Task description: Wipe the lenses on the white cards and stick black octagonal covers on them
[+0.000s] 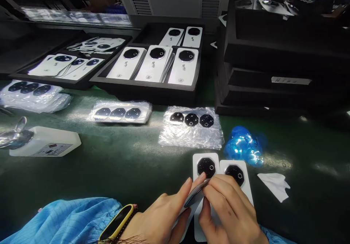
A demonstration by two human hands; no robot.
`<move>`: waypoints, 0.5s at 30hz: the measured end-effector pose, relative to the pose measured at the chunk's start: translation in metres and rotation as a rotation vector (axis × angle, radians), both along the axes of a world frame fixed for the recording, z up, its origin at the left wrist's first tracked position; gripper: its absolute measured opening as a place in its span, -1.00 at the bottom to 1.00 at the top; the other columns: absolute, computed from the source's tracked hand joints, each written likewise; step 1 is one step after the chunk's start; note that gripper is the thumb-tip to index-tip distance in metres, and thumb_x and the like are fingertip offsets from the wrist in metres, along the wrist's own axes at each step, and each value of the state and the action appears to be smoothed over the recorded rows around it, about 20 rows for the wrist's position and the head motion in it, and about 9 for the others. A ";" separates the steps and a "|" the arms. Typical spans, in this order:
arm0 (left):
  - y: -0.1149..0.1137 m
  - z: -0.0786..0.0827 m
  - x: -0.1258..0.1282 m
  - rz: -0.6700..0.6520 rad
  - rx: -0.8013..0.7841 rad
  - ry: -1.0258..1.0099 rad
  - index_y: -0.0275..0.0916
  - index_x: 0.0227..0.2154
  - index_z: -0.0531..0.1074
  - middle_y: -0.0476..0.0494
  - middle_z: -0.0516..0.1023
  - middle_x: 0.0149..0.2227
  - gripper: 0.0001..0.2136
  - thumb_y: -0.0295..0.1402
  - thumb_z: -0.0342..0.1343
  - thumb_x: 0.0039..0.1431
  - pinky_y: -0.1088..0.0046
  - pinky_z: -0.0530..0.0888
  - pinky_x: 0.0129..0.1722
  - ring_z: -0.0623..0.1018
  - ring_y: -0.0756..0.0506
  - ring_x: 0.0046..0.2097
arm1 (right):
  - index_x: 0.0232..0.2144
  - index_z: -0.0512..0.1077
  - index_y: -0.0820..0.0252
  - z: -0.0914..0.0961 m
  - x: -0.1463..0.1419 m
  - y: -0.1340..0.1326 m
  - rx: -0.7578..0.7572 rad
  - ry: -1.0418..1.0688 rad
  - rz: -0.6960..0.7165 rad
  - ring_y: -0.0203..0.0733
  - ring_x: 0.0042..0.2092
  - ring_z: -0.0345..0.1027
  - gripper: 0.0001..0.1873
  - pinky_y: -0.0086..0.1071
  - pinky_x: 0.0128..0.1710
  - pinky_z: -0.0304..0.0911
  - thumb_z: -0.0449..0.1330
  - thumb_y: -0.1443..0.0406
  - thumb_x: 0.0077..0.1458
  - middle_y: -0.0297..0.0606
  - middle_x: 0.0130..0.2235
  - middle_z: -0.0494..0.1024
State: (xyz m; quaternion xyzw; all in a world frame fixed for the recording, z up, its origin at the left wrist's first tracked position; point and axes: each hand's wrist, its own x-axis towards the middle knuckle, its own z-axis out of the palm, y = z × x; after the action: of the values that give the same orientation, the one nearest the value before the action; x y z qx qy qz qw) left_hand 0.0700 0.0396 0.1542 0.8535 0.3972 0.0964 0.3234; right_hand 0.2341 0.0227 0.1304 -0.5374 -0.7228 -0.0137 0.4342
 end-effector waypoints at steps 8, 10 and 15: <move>-0.001 -0.018 -0.001 -0.031 -0.148 -0.057 0.03 0.32 -0.19 -0.04 0.47 0.10 -0.26 -0.60 -0.13 0.11 0.36 0.59 -0.31 0.63 -0.19 -0.23 | -0.29 0.44 0.22 0.001 0.011 0.007 0.012 -0.047 0.128 -0.13 -0.35 0.47 -0.74 -0.27 -0.45 0.50 0.11 0.58 0.01 -0.27 -0.38 0.50; -0.001 -0.028 -0.001 -0.069 -0.181 -0.121 0.09 0.31 -0.19 -0.01 0.42 0.14 -0.26 -0.59 -0.13 0.12 0.41 0.59 -0.26 0.63 -0.18 -0.17 | -0.29 0.43 0.23 0.001 0.013 0.009 0.014 -0.047 0.145 -0.13 -0.34 0.47 -0.74 -0.27 -0.44 0.50 0.11 0.59 0.01 -0.26 -0.38 0.50; 0.005 -0.030 -0.001 -0.053 -0.159 -0.200 0.12 0.27 -0.04 0.01 0.11 0.30 -0.35 -0.47 -0.03 0.15 0.47 0.56 -0.22 0.58 -0.18 -0.05 | -0.32 0.41 0.24 0.003 0.010 0.008 -0.007 -0.025 0.165 -0.16 -0.33 0.45 -0.73 -0.32 -0.41 0.49 0.10 0.61 -0.01 -0.27 -0.39 0.47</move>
State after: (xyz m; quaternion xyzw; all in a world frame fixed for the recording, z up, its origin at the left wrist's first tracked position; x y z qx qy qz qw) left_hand 0.0693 0.0445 0.1241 0.8215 0.3467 0.1406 0.4304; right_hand 0.2439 0.0311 0.1329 -0.4772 -0.7701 0.0182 0.4230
